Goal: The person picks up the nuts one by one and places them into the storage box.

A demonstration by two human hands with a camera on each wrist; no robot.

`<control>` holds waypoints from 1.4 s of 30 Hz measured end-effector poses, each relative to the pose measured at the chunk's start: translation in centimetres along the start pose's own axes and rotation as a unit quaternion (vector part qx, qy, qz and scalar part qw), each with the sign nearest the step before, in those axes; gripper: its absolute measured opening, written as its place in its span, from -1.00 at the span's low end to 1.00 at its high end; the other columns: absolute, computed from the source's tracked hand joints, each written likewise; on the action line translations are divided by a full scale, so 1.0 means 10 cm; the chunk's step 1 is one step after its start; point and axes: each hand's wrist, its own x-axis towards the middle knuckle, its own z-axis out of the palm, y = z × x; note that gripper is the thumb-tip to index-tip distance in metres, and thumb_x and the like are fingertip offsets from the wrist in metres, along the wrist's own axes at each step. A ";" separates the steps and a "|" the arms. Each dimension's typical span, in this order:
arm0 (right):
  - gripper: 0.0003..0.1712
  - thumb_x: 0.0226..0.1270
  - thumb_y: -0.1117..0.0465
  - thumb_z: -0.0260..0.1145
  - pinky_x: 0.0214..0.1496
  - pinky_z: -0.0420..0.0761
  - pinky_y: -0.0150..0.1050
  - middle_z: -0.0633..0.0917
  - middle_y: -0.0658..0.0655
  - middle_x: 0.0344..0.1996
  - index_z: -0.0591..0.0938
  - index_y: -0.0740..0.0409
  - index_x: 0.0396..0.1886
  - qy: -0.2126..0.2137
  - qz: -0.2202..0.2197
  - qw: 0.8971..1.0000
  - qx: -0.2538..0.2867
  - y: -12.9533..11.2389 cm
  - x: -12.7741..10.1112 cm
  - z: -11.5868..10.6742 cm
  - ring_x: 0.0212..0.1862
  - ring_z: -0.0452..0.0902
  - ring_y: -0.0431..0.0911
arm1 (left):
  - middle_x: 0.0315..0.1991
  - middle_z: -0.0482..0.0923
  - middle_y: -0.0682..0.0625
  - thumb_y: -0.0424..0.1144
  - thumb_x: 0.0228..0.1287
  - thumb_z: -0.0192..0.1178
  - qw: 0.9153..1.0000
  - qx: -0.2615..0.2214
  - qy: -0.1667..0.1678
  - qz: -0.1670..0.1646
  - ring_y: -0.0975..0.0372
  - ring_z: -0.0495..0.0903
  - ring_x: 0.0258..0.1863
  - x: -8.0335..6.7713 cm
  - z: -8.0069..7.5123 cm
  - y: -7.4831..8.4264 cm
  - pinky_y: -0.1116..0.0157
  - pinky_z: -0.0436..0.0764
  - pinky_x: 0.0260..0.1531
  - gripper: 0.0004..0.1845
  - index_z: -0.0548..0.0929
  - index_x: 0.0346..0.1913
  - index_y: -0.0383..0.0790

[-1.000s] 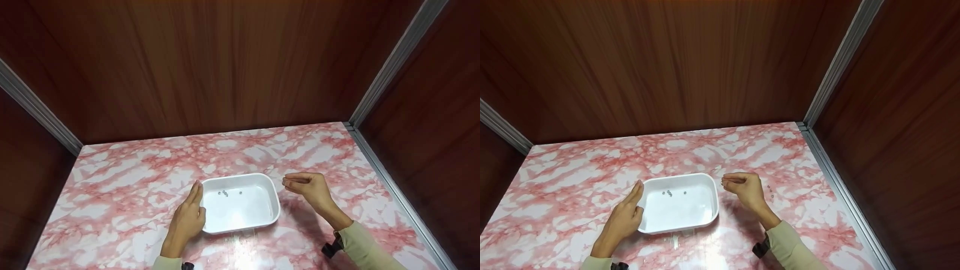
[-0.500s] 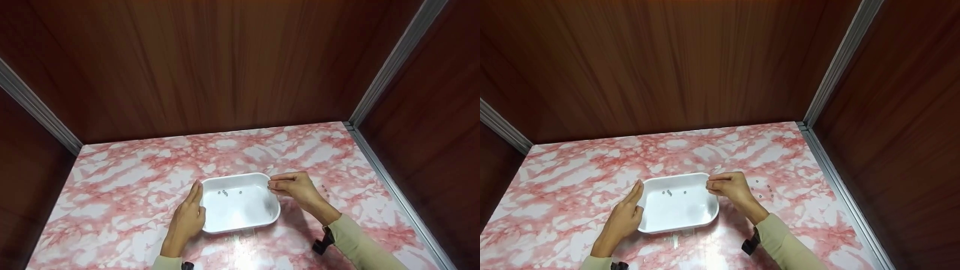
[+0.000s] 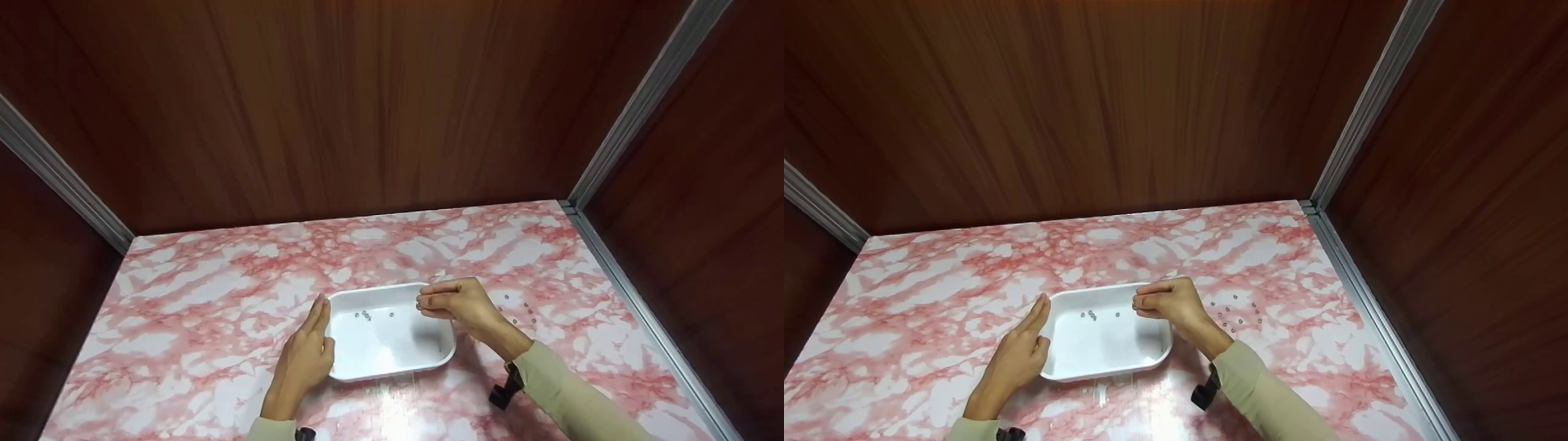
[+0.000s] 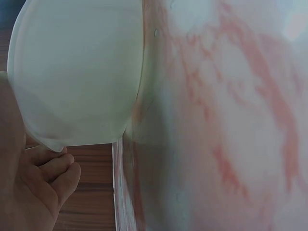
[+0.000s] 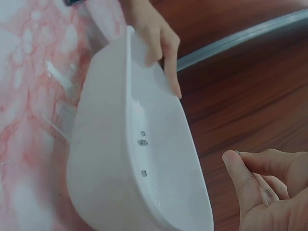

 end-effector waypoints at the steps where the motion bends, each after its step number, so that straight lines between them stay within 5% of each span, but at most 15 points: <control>1: -0.56 0.31 0.49 0.41 0.10 0.81 -0.16 0.83 0.39 -0.09 0.63 0.63 0.15 -0.002 0.001 1.000 0.001 0.00 0.01 0.02 -0.12 0.86 -0.05 | 0.65 0.17 -0.29 -0.42 0.41 0.09 1.000 -0.001 -0.001 -0.002 0.47 0.03 -0.69 0.00 0.00 0.00 0.48 0.26 -0.70 -0.32 0.27 0.57 -0.46; 27: -0.58 0.26 0.53 0.42 0.01 0.84 -0.18 0.84 0.39 -0.15 0.65 0.62 0.11 -0.038 0.059 0.997 -0.031 0.06 0.34 0.52 -0.21 0.86 -0.04 | 0.63 0.20 -0.32 -0.43 0.38 0.10 1.000 0.004 0.007 0.004 0.48 0.06 -0.69 0.01 0.02 0.00 0.50 0.29 -0.71 -0.32 0.29 0.55 -0.49; 42: -0.70 0.27 0.52 0.42 -0.02 0.85 -0.17 0.84 0.30 -0.23 0.70 0.58 -0.01 0.000 0.044 0.998 -0.050 0.17 0.41 0.63 -0.20 0.86 -0.02 | 0.65 0.16 -0.31 -0.44 0.39 0.10 1.000 -0.012 0.002 -0.002 0.47 0.08 -0.68 0.01 0.02 0.01 0.49 0.33 -0.70 -0.31 0.26 0.57 -0.48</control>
